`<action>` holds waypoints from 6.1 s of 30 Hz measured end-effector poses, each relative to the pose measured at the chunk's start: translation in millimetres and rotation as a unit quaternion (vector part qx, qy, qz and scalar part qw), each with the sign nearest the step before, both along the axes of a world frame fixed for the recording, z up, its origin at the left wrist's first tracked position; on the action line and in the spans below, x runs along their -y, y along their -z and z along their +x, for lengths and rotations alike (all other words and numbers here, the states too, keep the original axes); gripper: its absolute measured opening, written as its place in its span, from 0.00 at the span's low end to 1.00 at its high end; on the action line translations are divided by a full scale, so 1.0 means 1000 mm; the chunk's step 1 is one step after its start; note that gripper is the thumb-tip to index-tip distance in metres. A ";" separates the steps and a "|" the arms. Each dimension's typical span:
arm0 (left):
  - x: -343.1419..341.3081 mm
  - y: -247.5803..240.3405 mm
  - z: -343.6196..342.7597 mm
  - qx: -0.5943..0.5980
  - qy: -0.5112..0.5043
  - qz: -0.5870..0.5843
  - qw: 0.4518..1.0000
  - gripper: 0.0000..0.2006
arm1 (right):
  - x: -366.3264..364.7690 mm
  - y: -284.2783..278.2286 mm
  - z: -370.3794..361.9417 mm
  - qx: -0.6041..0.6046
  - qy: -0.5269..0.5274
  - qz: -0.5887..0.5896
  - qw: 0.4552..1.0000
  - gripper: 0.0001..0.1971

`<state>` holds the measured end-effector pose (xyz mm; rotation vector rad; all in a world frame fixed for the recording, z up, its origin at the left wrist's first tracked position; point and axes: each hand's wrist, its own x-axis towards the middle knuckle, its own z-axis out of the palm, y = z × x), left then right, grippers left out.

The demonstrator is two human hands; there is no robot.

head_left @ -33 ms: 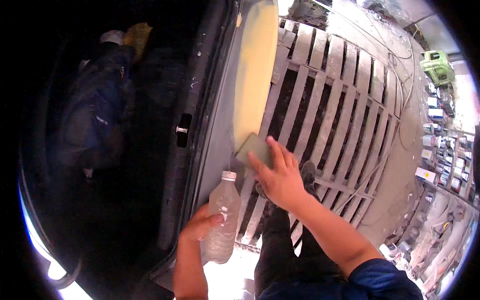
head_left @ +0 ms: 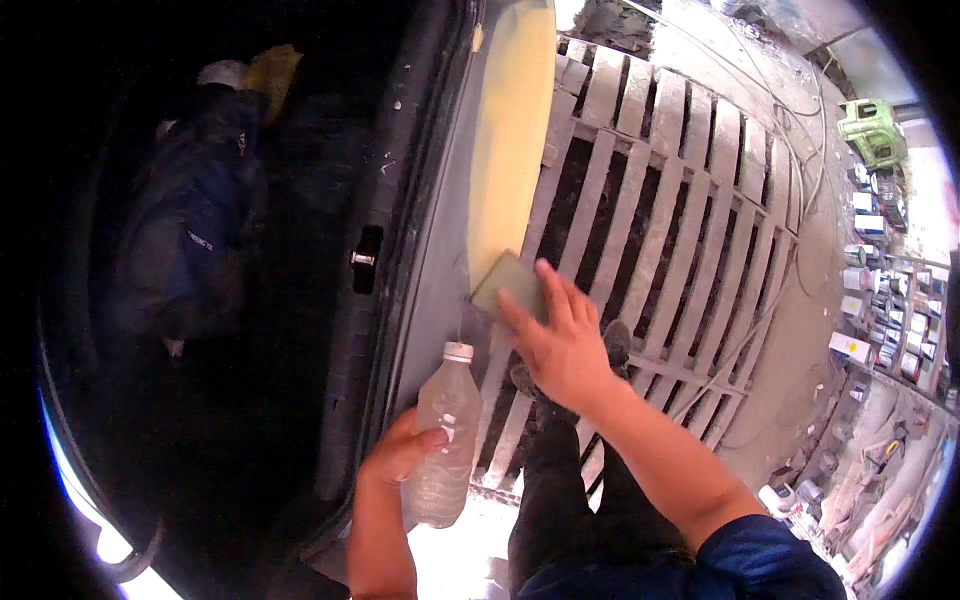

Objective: The person retrieves a purple sanding sheet from a cluttered storage area and walks to a car with an open trunk. They fold the sandpaper, wet a sanding block with water from a bucket, and proceed to sand a yellow filler patch on the car's rear bumper.

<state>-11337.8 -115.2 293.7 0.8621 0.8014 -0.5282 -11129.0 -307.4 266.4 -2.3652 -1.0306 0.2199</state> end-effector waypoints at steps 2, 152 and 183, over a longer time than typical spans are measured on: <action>-0.002 0.000 -0.003 -0.005 0.000 -0.001 1.000 0.27 | -0.014 -0.009 0.019 0.008 0.011 -0.014 1.000 0.28; -0.019 0.004 0.008 0.010 0.050 -0.032 0.998 0.28 | -0.076 -0.010 0.150 0.069 0.184 -0.008 0.981 0.26; -0.020 -0.002 0.013 0.046 0.064 -0.028 0.997 0.31 | -0.060 -0.003 0.141 0.081 0.182 0.022 0.980 0.26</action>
